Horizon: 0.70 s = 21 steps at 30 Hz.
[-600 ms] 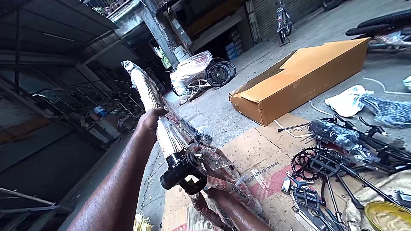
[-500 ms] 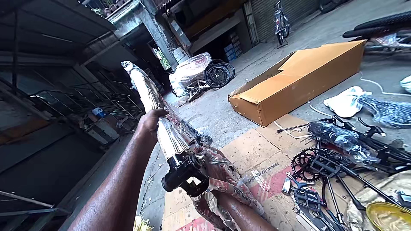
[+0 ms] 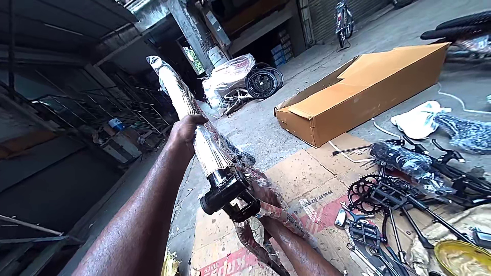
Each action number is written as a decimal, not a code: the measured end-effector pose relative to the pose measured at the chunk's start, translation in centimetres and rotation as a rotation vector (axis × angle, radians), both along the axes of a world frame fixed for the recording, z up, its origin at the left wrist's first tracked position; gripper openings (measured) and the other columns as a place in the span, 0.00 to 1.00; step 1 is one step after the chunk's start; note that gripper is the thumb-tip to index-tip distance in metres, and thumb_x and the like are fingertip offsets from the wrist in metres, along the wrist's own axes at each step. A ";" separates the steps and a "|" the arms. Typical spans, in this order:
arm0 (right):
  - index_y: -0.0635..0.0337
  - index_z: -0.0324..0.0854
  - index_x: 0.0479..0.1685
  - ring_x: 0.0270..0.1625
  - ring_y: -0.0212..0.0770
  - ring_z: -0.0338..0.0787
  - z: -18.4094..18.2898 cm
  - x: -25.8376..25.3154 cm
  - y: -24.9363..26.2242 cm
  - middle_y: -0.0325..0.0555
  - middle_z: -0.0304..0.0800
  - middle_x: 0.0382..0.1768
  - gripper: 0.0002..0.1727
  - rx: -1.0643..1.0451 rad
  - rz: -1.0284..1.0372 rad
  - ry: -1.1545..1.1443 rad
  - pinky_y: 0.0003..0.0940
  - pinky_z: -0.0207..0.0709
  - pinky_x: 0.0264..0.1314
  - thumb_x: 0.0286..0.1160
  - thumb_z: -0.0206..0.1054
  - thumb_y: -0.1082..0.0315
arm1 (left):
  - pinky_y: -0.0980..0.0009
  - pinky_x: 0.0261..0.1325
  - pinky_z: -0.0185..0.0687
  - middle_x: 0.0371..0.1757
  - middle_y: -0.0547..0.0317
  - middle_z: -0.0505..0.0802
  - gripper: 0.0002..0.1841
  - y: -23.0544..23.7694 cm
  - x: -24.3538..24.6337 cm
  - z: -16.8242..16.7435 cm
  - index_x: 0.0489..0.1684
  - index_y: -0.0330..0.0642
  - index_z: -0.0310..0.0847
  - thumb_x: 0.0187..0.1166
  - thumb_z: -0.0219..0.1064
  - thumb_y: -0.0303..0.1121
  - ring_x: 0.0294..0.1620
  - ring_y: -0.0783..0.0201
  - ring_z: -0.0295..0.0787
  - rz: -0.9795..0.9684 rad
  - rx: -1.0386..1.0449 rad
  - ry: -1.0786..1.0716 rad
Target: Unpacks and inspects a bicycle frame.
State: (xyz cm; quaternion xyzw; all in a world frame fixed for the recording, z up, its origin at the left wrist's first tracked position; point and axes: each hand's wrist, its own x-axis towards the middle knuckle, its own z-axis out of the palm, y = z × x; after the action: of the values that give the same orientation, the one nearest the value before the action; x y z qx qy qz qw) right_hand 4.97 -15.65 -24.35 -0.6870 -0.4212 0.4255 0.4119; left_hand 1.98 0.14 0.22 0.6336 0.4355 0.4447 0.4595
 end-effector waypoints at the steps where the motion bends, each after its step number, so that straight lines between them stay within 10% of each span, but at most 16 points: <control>1: 0.69 0.76 0.76 0.79 0.46 0.77 0.0 -0.2 0.1 0.61 0.79 0.77 0.24 0.018 0.032 -0.061 0.37 0.62 0.84 0.94 0.52 0.61 | 0.61 0.32 0.89 0.36 0.54 0.91 0.15 0.1 -0.1 0.0 0.53 0.42 0.81 0.69 0.72 0.32 0.31 0.62 0.90 0.000 -0.005 0.003; 5: 0.69 0.70 0.81 0.83 0.60 0.73 0.5 -0.6 0.2 0.67 0.74 0.80 0.26 -0.042 0.186 -0.283 0.53 0.60 0.86 0.97 0.42 0.61 | 0.62 0.32 0.88 0.36 0.54 0.90 0.14 0.2 -0.3 0.2 0.51 0.42 0.81 0.70 0.71 0.33 0.31 0.62 0.89 0.019 -0.023 0.020; 21: 0.63 0.84 0.66 0.67 0.58 0.86 -1.6 -1.1 1.0 0.62 0.88 0.62 0.21 -0.101 0.040 -0.280 0.56 0.75 0.71 0.88 0.59 0.58 | 0.58 0.37 0.91 0.43 0.51 0.92 0.19 -0.7 -0.5 0.4 0.60 0.43 0.79 0.69 0.70 0.32 0.37 0.59 0.92 0.011 -0.053 0.050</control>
State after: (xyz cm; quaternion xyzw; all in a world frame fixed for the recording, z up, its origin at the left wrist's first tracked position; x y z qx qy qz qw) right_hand 3.84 -14.68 -25.99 -0.7510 -0.4659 0.3543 0.3056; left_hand 1.47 -0.60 0.60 0.6296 0.4619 0.4197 0.4627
